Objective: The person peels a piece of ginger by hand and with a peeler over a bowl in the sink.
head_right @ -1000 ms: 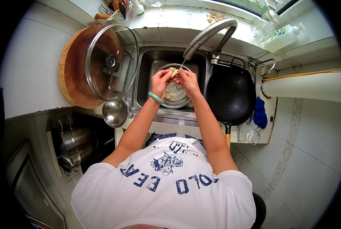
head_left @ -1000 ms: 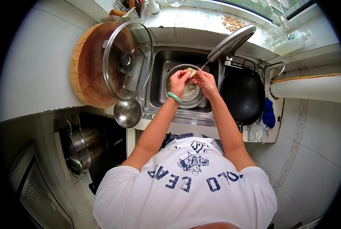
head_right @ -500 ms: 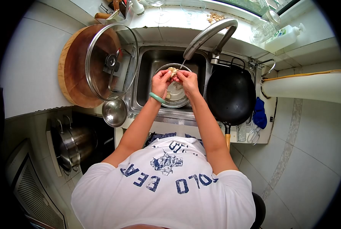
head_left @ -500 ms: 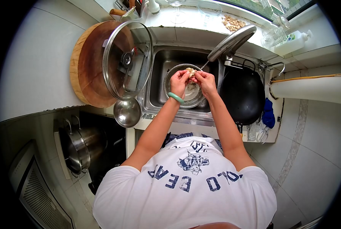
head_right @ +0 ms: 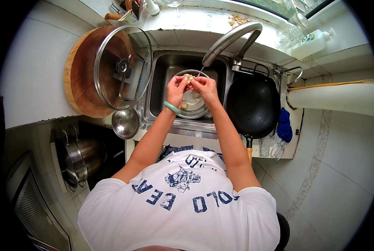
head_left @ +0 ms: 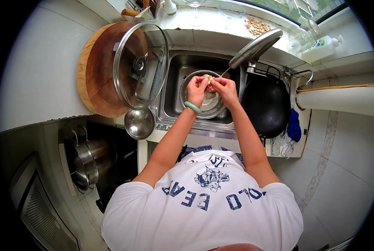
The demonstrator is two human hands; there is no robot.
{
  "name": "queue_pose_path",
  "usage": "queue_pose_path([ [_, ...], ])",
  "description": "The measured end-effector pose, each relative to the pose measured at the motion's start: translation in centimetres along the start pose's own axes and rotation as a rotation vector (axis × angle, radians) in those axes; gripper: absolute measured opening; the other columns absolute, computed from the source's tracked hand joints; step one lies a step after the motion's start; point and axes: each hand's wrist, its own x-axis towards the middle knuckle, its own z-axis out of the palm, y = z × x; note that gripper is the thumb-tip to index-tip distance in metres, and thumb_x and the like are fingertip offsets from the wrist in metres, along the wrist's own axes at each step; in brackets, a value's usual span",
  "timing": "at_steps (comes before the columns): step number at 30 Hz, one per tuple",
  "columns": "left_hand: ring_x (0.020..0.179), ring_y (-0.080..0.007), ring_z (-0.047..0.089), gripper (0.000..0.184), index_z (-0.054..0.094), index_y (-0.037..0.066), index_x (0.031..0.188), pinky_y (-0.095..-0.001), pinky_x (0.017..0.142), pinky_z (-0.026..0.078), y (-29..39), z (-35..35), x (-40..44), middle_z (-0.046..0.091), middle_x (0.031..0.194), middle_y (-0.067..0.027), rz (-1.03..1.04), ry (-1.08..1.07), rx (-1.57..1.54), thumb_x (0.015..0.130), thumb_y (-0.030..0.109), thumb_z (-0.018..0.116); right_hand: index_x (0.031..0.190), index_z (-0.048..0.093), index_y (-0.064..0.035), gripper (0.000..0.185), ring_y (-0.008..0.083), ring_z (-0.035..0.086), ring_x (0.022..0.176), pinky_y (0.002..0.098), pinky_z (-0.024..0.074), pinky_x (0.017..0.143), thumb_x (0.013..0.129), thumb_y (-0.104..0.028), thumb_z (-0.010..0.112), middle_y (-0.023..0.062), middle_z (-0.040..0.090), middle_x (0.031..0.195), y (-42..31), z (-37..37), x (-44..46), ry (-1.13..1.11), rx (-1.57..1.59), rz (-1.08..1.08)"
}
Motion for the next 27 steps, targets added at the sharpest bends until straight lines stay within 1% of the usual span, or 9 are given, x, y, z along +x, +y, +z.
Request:
queue_pose_path([
  [1,0.067,-0.0103,0.057,0.012,0.051,0.001,0.091,-0.0218,0.061,0.048,0.0,0.0,0.0,0.060,0.084,-0.0069,-0.001,0.000,-0.001,0.086,0.010,0.057,0.082,0.062,0.0047,0.011,0.0085,0.057,0.060,0.0189,0.0467,0.056,0.078,-0.005,0.063,0.0050,0.063,0.072,0.1,-0.1,0.1,0.001,-0.001,0.000],
  [3,0.067,-0.0094,0.057,0.013,0.051,0.001,0.091,-0.0214,0.061,0.048,0.0,0.0,0.0,0.060,0.082,-0.0065,0.062,-0.019,0.136,0.085,0.011,0.059,0.079,0.061,0.0047,0.009,0.0076,0.056,0.056,0.0193,0.0459,0.053,0.078,-0.004,0.060,0.0043,0.062,0.067,0.4,-0.2,0.4,0.050,-0.294,-0.113],
  [9,0.065,-0.0086,0.056,0.013,0.052,0.001,0.090,-0.0204,0.060,0.048,-0.1,0.0,0.0,0.060,0.079,-0.0055,0.073,-0.031,0.189,0.085,0.011,0.059,0.076,0.060,0.0033,0.008,0.0065,0.054,0.053,0.0193,0.0428,0.048,0.078,-0.004,0.057,0.0031,0.060,0.062,0.5,-0.4,0.5,0.047,-0.385,-0.118],
  [13,0.064,-0.0083,0.055,0.013,0.052,0.001,0.090,-0.0205,0.059,0.047,-0.1,-0.1,-0.1,0.060,0.079,-0.0052,0.028,-0.045,0.139,0.085,0.011,0.059,0.077,0.060,0.0037,0.010,0.0063,0.052,0.051,0.0187,0.0408,0.047,0.080,-0.004,0.055,0.0029,0.060,0.062,0.5,-1.0,0.2,0.011,-0.304,-0.094],
  [16,0.064,-0.0080,0.055,0.013,0.052,0.001,0.090,-0.0205,0.059,0.047,-0.3,-0.3,0.1,0.060,0.079,-0.0049,0.027,-0.063,0.123,0.085,0.011,0.058,0.082,0.060,0.0032,0.014,0.0056,0.052,0.054,0.0175,0.0401,0.050,0.085,-0.007,0.050,0.0037,0.061,0.068,0.7,-1.2,0.2,-0.037,-0.281,-0.119],
  [18,0.065,-0.0083,0.056,0.012,0.052,0.001,0.090,-0.0206,0.059,0.048,0.0,-0.3,0.1,0.060,0.079,-0.0051,0.057,-0.089,0.166,0.085,0.010,0.058,0.083,0.060,0.0035,0.015,0.0056,0.052,0.054,0.0175,0.0401,0.050,0.086,-0.008,0.049,0.0044,0.061,0.069,0.5,-1.1,0.1,-0.049,-0.160,-0.088],
  [21,0.065,-0.0082,0.056,0.012,0.052,0.000,0.090,-0.0205,0.060,0.048,0.5,0.1,-0.1,0.060,0.079,-0.0054,0.052,-0.094,0.252,0.085,0.009,0.058,0.083,0.060,0.0034,0.017,0.0057,0.052,0.054,0.0180,0.0402,0.050,0.087,-0.010,0.050,0.0044,0.061,0.069,0.2,-1.2,0.0,-0.023,-0.306,-0.098],
  [25,0.065,-0.0082,0.056,0.011,0.053,0.000,0.090,-0.0206,0.060,0.048,0.3,-0.2,0.0,0.060,0.079,-0.0057,0.053,-0.120,0.221,0.085,0.009,0.057,0.083,0.060,0.0033,0.017,0.0057,0.051,0.054,0.0182,0.0400,0.049,0.087,-0.011,0.051,0.0044,0.061,0.069,0.4,-1.4,0.1,-0.025,-0.340,-0.098],
  [27,0.065,-0.0082,0.056,0.011,0.053,0.000,0.091,-0.0205,0.060,0.048,0.3,-0.2,-0.1,0.060,0.080,-0.0057,0.055,-0.120,0.205,0.085,0.009,0.057,0.084,0.059,0.0031,0.017,0.0056,0.051,0.054,0.0180,0.0398,0.049,0.087,-0.011,0.051,0.0041,0.060,0.069,0.6,-1.6,0.2,-0.064,-0.264,-0.085],
])
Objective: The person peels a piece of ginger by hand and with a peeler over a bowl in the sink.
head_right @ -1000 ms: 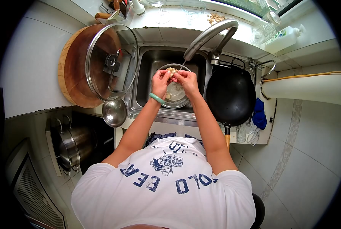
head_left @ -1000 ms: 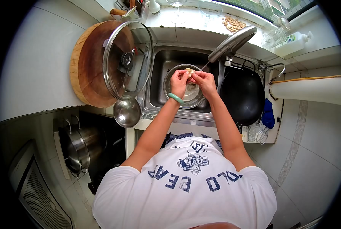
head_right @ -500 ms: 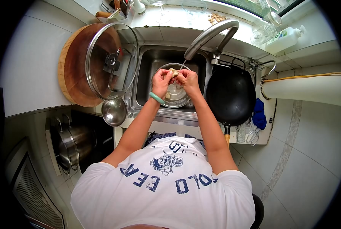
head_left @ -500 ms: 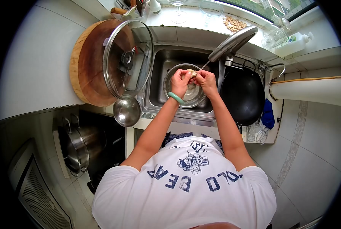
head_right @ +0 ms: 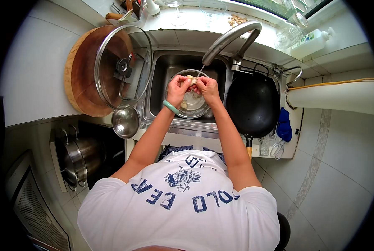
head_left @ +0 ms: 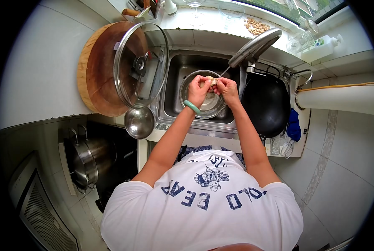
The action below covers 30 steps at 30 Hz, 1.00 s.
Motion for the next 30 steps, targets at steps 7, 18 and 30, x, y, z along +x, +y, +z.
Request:
queue_pose_path([
  [7,0.065,-0.0081,0.056,0.011,0.053,0.000,0.091,-0.0201,0.060,0.048,0.0,-0.3,0.0,0.061,0.080,-0.0058,-0.001,0.006,0.021,0.085,0.008,0.057,0.088,0.059,0.0023,0.015,0.0051,0.051,0.055,0.0169,0.0394,0.049,0.088,-0.009,0.049,0.0031,0.060,0.070,0.5,0.2,-0.1,-0.049,-0.032,-0.046],
  [18,0.063,-0.0071,0.055,0.011,0.053,0.001,0.090,-0.0195,0.058,0.047,-0.2,-0.2,-0.2,0.060,0.079,-0.0047,0.026,0.025,0.019,0.085,0.009,0.058,0.083,0.060,0.0021,0.009,0.0047,0.052,0.056,0.0177,0.0403,0.049,0.082,-0.005,0.056,0.0028,0.061,0.071,0.1,0.6,-0.4,-0.039,0.056,-0.031],
  [30,0.063,-0.0070,0.055,0.012,0.053,0.002,0.089,-0.0194,0.057,0.046,-0.4,0.2,-0.2,0.061,0.081,-0.0049,0.011,0.055,0.007,0.085,0.011,0.059,0.083,0.060,0.0026,0.010,0.0038,0.052,0.057,0.0179,0.0404,0.050,0.078,-0.005,0.058,0.0013,0.060,0.069,0.4,0.4,-0.3,-0.034,0.163,-0.022],
])
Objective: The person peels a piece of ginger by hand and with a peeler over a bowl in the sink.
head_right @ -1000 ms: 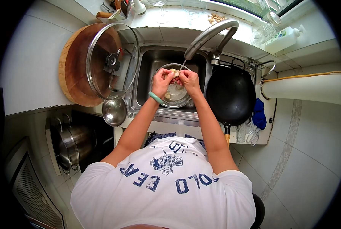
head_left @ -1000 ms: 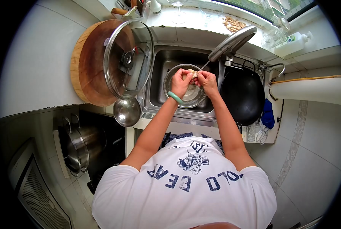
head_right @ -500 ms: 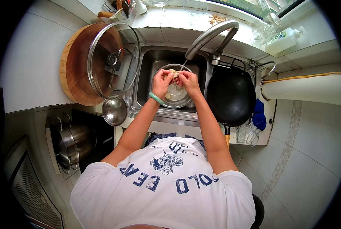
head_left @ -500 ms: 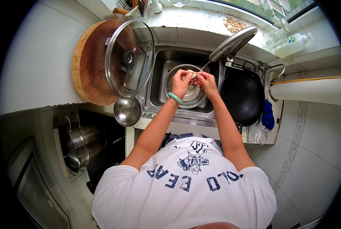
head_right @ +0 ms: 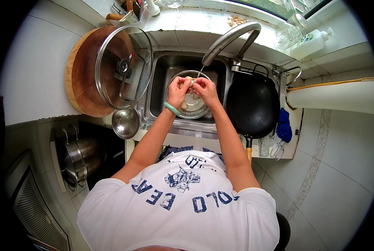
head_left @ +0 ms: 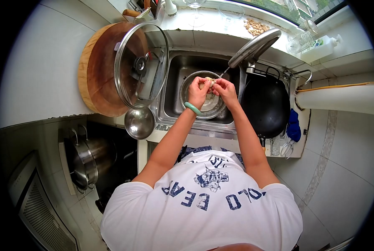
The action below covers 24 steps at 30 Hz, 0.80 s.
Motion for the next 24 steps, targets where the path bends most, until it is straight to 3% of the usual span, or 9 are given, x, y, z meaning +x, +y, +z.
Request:
queue_pose_path([
  [6,0.064,-0.0072,0.055,0.011,0.053,0.002,0.089,-0.0196,0.057,0.046,0.3,0.2,0.2,0.061,0.079,-0.0046,0.005,-0.020,0.014,0.085,0.011,0.059,0.084,0.059,0.0025,0.011,0.0042,0.052,0.057,0.0171,0.0393,0.050,0.078,-0.007,0.060,0.0007,0.059,0.067,-0.2,0.0,-0.1,0.042,-0.193,-0.058],
  [19,0.063,-0.0070,0.054,0.012,0.052,0.002,0.089,-0.0196,0.058,0.046,0.2,0.1,0.3,0.061,0.080,-0.0048,-0.015,-0.006,0.052,0.085,0.011,0.059,0.083,0.060,0.0016,0.009,0.0037,0.051,0.055,0.0165,0.0375,0.049,0.081,-0.007,0.058,0.0000,0.058,0.065,-0.2,0.0,0.1,0.060,-0.168,-0.015],
  [21,0.063,-0.0074,0.055,0.012,0.052,0.003,0.090,-0.0197,0.058,0.047,0.2,0.1,0.3,0.061,0.080,-0.0049,-0.146,0.017,-0.121,0.085,0.011,0.059,0.087,0.059,0.0025,0.010,0.0043,0.048,0.055,0.0171,0.0357,0.048,0.084,-0.006,0.054,0.0009,0.057,0.069,0.1,-0.2,0.2,0.050,-0.108,0.016],
  [24,0.063,-0.0074,0.055,0.012,0.051,0.003,0.091,-0.0196,0.058,0.047,0.0,0.1,0.4,0.061,0.081,-0.0048,-0.108,-0.011,-0.076,0.085,0.011,0.058,0.086,0.059,0.0025,0.011,0.0044,0.048,0.055,0.0172,0.0361,0.048,0.084,-0.006,0.053,0.0011,0.057,0.069,0.3,-0.5,0.3,0.018,-0.085,0.019],
])
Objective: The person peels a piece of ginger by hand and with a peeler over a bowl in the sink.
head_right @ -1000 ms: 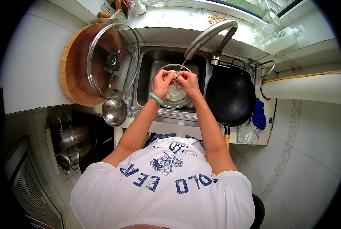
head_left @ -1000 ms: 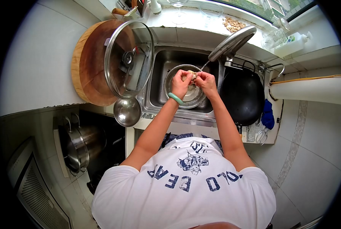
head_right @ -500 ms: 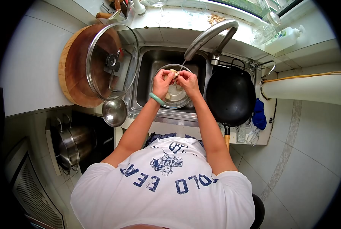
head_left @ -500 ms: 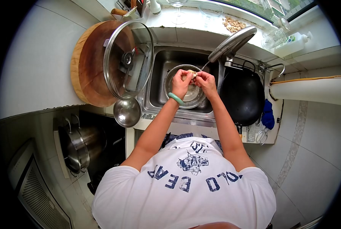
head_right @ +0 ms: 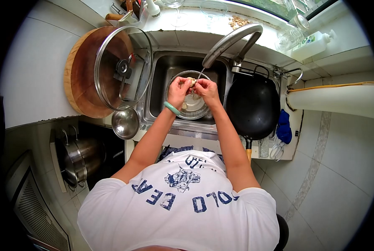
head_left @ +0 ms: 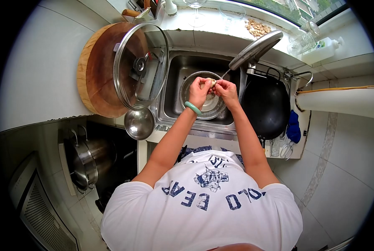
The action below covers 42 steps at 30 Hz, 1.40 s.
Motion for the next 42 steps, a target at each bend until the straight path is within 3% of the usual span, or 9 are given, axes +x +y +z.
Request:
queue_pose_path([
  [4,0.062,-0.0071,0.055,0.011,0.051,0.003,0.091,-0.0198,0.057,0.047,-0.2,0.0,0.2,0.061,0.080,-0.0045,0.046,0.006,0.036,0.086,0.011,0.058,0.083,0.060,0.0019,0.010,0.0044,0.051,0.056,0.0170,0.0377,0.049,0.082,-0.007,0.055,0.0007,0.059,0.067,-0.1,-0.1,0.1,-0.039,0.102,-0.037],
  [7,0.062,-0.0067,0.054,0.010,0.052,0.004,0.089,-0.0199,0.056,0.047,0.1,0.0,0.1,0.061,0.080,-0.0042,0.033,-0.001,0.071,0.086,0.011,0.057,0.084,0.059,0.0021,0.011,0.0045,0.051,0.056,0.0165,0.0386,0.051,0.081,-0.008,0.055,0.0006,0.058,0.066,-0.2,0.0,0.0,0.034,-0.098,-0.024],
  [10,0.060,-0.0064,0.053,0.009,0.052,0.004,0.088,-0.0197,0.055,0.046,0.3,-0.1,0.1,0.059,0.078,-0.0029,-0.118,0.029,-0.034,0.087,0.012,0.056,0.090,0.057,0.0010,0.011,0.0053,0.050,0.059,0.0165,0.0392,0.053,0.081,-0.004,0.053,0.0013,0.057,0.073,-0.1,0.0,0.0,0.038,-0.039,0.020],
  [12,0.057,-0.0063,0.050,0.011,0.052,0.006,0.087,-0.0190,0.054,0.045,0.4,-0.5,0.1,0.057,0.073,-0.0011,-0.314,0.039,-0.150,0.088,0.016,0.054,0.092,0.058,-0.0007,0.013,0.0056,0.050,0.061,0.0154,0.0411,0.056,0.080,-0.002,0.057,-0.0001,0.057,0.077,-0.4,0.7,0.0,0.143,-0.242,-0.254],
  [15,0.055,-0.0061,0.048,0.015,0.053,0.008,0.086,-0.0186,0.052,0.044,0.8,-1.0,-0.1,0.054,0.069,0.0000,-0.419,-0.010,-0.176,0.089,0.022,0.053,0.095,0.059,-0.0024,0.017,0.0053,0.052,0.066,0.0161,0.0428,0.059,0.078,-0.002,0.061,-0.0015,0.057,0.080,-2.3,1.3,-0.9,0.111,-0.325,-0.329],
  [26,0.057,-0.0045,0.050,0.020,0.057,0.010,0.089,-0.0156,0.054,0.043,2.2,-1.2,-0.8,0.057,0.071,0.0015,-0.472,-0.160,-0.014,0.087,0.030,0.056,0.083,0.063,-0.0003,0.013,0.0037,0.051,0.063,0.0180,0.0407,0.055,0.082,-0.013,0.060,-0.0008,0.060,0.070,-0.8,0.5,-0.7,0.149,-0.494,-0.159],
  [32,0.069,-0.0053,0.054,0.016,0.057,0.007,0.094,-0.0167,0.060,0.046,1.2,-1.5,-0.6,0.058,0.083,-0.0004,-0.380,-0.185,-0.037,0.088,0.022,0.056,0.078,0.059,-0.0004,0.019,0.0066,0.046,0.053,0.0221,0.0375,0.049,0.085,-0.018,0.056,-0.0002,0.053,0.061,0.6,0.7,-0.2,0.121,-0.329,-0.174],
  [34,0.070,-0.0060,0.055,0.016,0.056,0.006,0.095,-0.0175,0.062,0.047,1.3,-1.5,-0.7,0.058,0.085,-0.0009,-0.348,-0.216,-0.041,0.088,0.019,0.056,0.075,0.059,-0.0027,0.022,0.0047,0.042,0.050,0.0203,0.0328,0.045,0.087,-0.021,0.055,-0.0020,0.050,0.059,0.5,0.5,-0.2,0.065,0.037,0.055],
  [42,0.080,-0.0115,0.060,0.017,0.055,0.000,0.099,-0.0237,0.074,0.053,2.0,-1.2,-1.2,0.059,0.087,-0.0046,-0.295,-0.220,-0.098,0.088,0.012,0.052,0.076,0.060,-0.0035,0.022,0.0024,0.042,0.051,0.0164,0.0306,0.046,0.087,-0.022,0.055,-0.0033,0.052,0.062,-1.5,0.0,-0.2,-0.029,0.124,0.165],
])
